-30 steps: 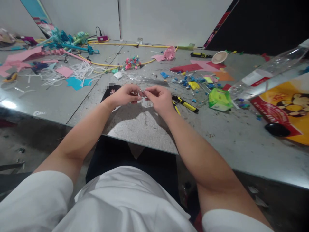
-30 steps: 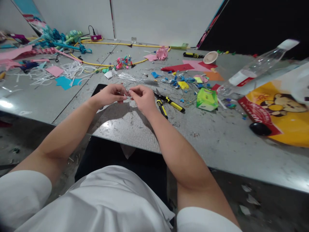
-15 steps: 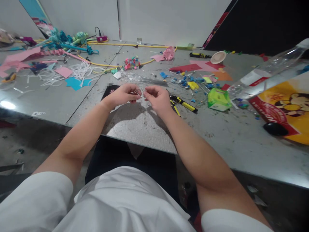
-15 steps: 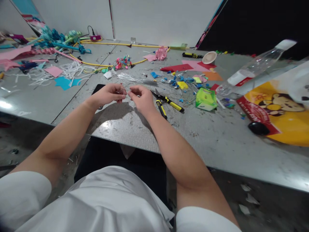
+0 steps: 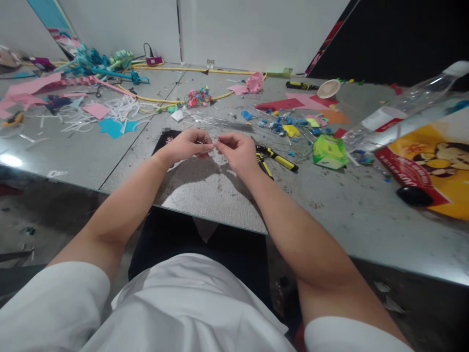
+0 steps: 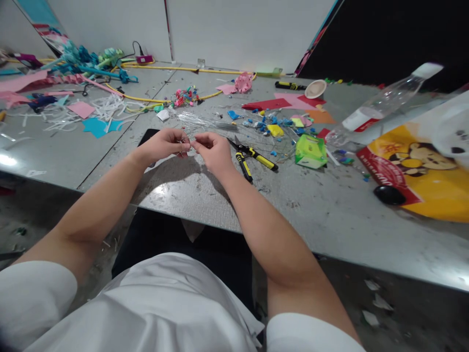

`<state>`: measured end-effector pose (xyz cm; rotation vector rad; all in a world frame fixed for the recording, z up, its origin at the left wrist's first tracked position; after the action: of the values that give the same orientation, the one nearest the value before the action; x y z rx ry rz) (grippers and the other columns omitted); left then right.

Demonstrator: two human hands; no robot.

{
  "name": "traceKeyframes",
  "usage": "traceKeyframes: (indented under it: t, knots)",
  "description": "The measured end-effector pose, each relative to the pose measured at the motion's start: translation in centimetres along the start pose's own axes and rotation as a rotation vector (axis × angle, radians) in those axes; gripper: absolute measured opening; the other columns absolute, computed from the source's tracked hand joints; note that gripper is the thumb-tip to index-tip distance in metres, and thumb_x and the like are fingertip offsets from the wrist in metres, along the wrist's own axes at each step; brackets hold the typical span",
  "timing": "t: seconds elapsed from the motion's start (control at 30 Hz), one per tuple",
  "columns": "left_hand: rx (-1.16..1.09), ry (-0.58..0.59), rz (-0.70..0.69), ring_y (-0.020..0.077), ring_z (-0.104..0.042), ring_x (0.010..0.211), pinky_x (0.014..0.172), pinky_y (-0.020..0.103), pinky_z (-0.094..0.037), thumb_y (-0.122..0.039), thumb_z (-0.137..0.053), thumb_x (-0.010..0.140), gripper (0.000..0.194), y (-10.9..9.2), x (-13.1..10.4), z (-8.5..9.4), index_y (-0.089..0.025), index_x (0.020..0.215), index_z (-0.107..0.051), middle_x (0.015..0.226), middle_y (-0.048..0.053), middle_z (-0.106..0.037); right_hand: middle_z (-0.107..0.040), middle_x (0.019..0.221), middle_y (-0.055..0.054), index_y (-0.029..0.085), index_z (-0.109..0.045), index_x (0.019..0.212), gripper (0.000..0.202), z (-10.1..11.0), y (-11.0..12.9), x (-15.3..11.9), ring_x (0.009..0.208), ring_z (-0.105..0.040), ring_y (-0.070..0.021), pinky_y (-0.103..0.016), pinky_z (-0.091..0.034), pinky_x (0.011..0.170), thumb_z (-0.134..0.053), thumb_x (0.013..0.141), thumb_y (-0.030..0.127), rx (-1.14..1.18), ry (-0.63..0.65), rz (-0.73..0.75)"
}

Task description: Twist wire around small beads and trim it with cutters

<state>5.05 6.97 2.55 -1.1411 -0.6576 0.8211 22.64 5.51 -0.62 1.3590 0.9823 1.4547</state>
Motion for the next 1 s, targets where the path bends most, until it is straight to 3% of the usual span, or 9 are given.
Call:
traceKeyframes:
  t: [0.2, 0.43, 0.53, 0.67, 0.83, 1.0]
  knots:
    - [-0.064, 0.013, 0.072, 0.0158, -0.082, 0.076, 0.077, 0.027, -0.069, -0.013, -0.086, 0.119, 0.032, 0.1, -0.3, -0.4, -0.018, 0.089, -0.075, 0.082, 0.002, -0.077, -0.093, 0.102, -0.006, 0.030, -0.089, 0.108, 0.045, 0.0, 0.6, -0.3, 0.101, -0.088, -0.0299, -0.050, -0.078, 0.097, -0.113, 0.096, 0.066, 0.021, -0.006, 0.014]
    - [-0.062, -0.038, 0.082, 0.0154, -0.081, 0.071, 0.075, 0.028, -0.070, -0.036, -0.095, 0.119, 0.039, 0.2, -0.2, -0.2, -0.018, 0.090, -0.076, 0.082, 0.001, -0.077, -0.091, 0.098, -0.004, 0.030, -0.090, 0.106, 0.052, 0.6, 0.9, -0.3, 0.093, -0.087, -0.0306, -0.056, -0.080, 0.094, -0.114, 0.088, 0.072, 0.064, -0.050, 0.054]
    - [-0.061, -0.051, 0.078, 0.0152, -0.080, 0.071, 0.074, 0.027, -0.069, -0.032, -0.093, 0.120, 0.038, 0.2, -0.3, -0.1, -0.018, 0.089, -0.076, 0.081, 0.002, -0.077, -0.092, 0.098, -0.004, 0.034, -0.090, 0.102, 0.043, 0.6, 0.1, -0.1, 0.097, -0.088, -0.0313, -0.056, -0.081, 0.097, -0.115, 0.091, 0.067, 0.079, -0.040, -0.008]
    - [-0.026, -0.055, 0.046, 0.0159, -0.079, 0.071, 0.074, 0.027, -0.068, -0.029, -0.093, 0.120, 0.037, 0.2, -0.1, 0.0, -0.018, 0.088, -0.077, 0.079, 0.003, -0.076, -0.092, 0.096, -0.002, 0.033, -0.090, 0.098, 0.044, 0.0, -1.4, -0.3, 0.093, -0.088, -0.0273, -0.050, -0.080, 0.094, -0.119, 0.083, 0.063, 0.204, -0.007, -0.130]
    - [0.016, -0.044, -0.030, 0.0164, -0.077, 0.069, 0.069, 0.026, -0.064, -0.048, -0.105, 0.111, 0.045, 0.5, 0.5, 0.1, -0.019, 0.088, -0.080, 0.074, 0.002, -0.074, -0.090, 0.091, -0.001, 0.029, -0.085, 0.091, 0.037, -0.6, -2.4, -0.6, 0.089, -0.085, -0.0213, -0.041, -0.076, 0.091, -0.115, 0.089, 0.051, 0.278, 0.022, -0.245]
    - [0.067, -0.014, -0.088, 0.0166, -0.069, 0.068, 0.065, 0.028, -0.055, -0.056, -0.105, 0.109, 0.049, 0.2, 0.7, 0.2, -0.022, 0.085, -0.080, 0.073, 0.002, -0.073, -0.090, 0.090, -0.003, 0.030, -0.083, 0.088, 0.042, -0.7, -2.7, -0.7, 0.089, -0.087, -0.0235, -0.042, -0.077, 0.089, -0.116, 0.091, 0.056, 0.281, 0.012, -0.276]
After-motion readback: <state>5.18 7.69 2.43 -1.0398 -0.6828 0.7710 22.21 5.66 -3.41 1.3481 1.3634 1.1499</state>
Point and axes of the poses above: each hand's wrist, its own x-axis towards the middle knuckle, its own z-axis out of the back of the hand, y = z × x, the point moved 10 cm from there along x, towards the middle knuckle
